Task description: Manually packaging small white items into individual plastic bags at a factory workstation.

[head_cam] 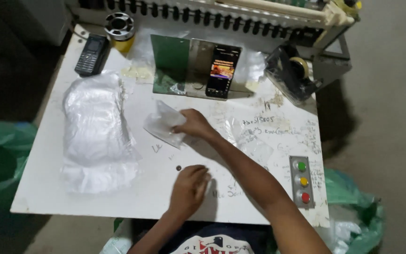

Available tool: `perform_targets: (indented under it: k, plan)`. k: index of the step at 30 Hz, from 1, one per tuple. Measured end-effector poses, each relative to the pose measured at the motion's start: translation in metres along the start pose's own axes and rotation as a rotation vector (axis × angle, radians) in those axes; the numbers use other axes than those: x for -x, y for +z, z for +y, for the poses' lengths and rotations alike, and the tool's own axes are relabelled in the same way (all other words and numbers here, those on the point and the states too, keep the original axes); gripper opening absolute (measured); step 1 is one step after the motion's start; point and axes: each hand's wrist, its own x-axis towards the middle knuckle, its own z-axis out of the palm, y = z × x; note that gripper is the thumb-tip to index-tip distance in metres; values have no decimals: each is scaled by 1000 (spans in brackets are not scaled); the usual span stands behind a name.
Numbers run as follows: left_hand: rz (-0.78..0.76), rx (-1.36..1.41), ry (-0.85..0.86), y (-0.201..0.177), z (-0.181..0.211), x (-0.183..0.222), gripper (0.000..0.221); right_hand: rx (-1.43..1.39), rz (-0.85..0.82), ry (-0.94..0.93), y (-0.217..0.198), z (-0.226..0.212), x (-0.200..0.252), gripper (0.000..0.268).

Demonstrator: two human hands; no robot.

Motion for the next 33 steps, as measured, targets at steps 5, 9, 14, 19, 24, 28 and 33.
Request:
perform_targets:
  k: [5, 9, 14, 19, 24, 28, 33]
  plan:
    - [-217, -126, 400, 46, -2, -50, 34, -565, 192, 103, -76, 125, 118, 46]
    - [-529, -390, 426, 85, -24, -88, 62, -1588, 633, -35, -70, 560, 286, 21]
    - [-528, -541, 297, 73, -38, -99, 72, -1275, 922, -230, -68, 476, 486, 100]
    - [-223, -639, 264, 51, -48, -82, 74, -524, 953, 1126, -73, 288, 452, 66]
    - [55, -541, 248, 48, -39, -94, 65, 247, 1342, 276, -85, 302, 355, 50]
    - [402, -342, 155, 63, -42, -154, 68, 189, 1050, 120, -5, 133, 241, 52]
    - [533, -170, -103, 52, 0, -179, 78, 250, 471, -1166, 55, -34, 200, 86]
